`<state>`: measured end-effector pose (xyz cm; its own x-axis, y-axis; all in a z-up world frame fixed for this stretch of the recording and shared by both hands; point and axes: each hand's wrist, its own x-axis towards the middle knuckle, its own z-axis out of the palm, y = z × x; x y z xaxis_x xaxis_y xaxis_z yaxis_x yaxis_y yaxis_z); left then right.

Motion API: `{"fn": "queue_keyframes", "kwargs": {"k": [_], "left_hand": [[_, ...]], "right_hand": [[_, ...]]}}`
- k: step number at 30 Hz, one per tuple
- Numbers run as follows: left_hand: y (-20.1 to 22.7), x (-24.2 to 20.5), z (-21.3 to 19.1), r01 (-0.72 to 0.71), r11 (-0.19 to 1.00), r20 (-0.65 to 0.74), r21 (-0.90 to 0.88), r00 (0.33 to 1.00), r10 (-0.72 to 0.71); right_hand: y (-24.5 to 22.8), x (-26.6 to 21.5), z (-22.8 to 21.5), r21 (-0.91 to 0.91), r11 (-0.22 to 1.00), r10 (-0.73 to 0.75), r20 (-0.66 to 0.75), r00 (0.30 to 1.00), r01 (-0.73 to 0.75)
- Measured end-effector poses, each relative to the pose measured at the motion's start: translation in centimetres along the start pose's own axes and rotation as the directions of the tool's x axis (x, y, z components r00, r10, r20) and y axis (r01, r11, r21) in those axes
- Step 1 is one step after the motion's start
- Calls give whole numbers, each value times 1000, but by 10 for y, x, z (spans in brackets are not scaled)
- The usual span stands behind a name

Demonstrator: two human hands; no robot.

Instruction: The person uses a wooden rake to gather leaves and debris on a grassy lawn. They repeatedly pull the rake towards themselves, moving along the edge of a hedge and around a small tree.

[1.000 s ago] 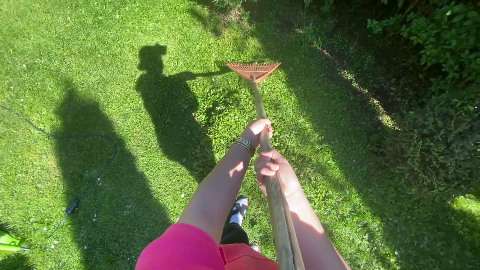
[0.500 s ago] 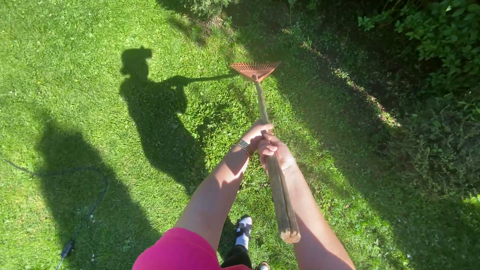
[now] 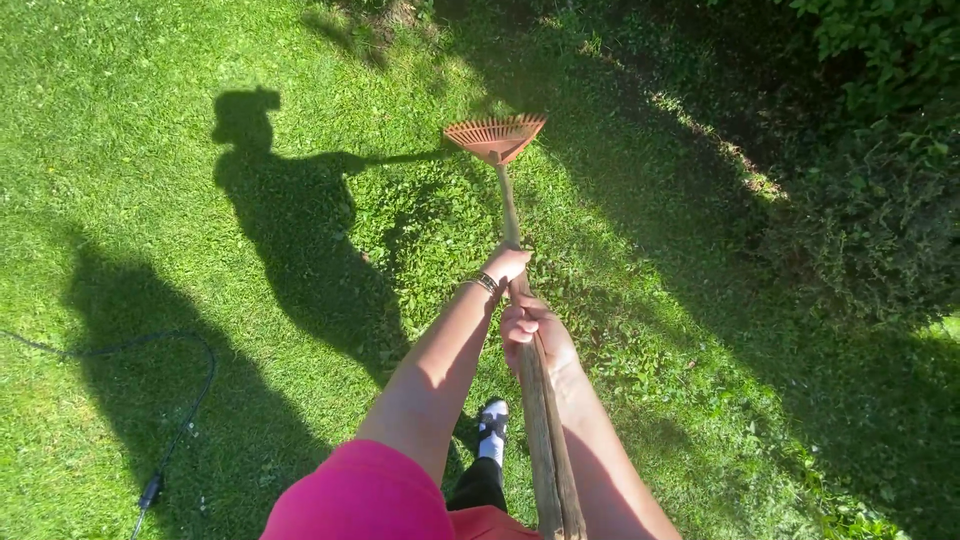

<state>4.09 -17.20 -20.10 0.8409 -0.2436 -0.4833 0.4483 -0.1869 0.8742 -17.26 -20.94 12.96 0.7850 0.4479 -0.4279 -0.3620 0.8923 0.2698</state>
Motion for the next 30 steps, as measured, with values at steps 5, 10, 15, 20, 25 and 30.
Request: {"fn": "queue_keyframes", "kwargs": {"k": [5, 10, 15, 20, 25, 30], "left_hand": [[-42, -58, 25, -23, 911, -78, 411, 995, 60], [-80, -120, 46, 107, 927, -49, 359, 994, -96], [-65, -208, 66, 172, 981, 79, 84, 981, -179], [-72, -259, 91, 410, 907, 183, 98, 889, -421], [26, -341, 127, 259, 789, 305, 557, 819, -485], [-33, -235, 231, 89, -595, -458, 799, 732, -504]], "right_hand": [[43, -62, -43, 12, 997, -71, -60, 996, 72], [87, -148, -58, -32, 997, -80, -114, 990, 77], [110, -212, -81, 24, 996, -88, -100, 991, 91], [149, -309, -45, 221, 967, -120, -32, 992, 124], [166, -381, -27, 328, 939, 49, 160, 986, -100], [182, -409, -2, 428, 882, 51, 327, 944, -196]]}}
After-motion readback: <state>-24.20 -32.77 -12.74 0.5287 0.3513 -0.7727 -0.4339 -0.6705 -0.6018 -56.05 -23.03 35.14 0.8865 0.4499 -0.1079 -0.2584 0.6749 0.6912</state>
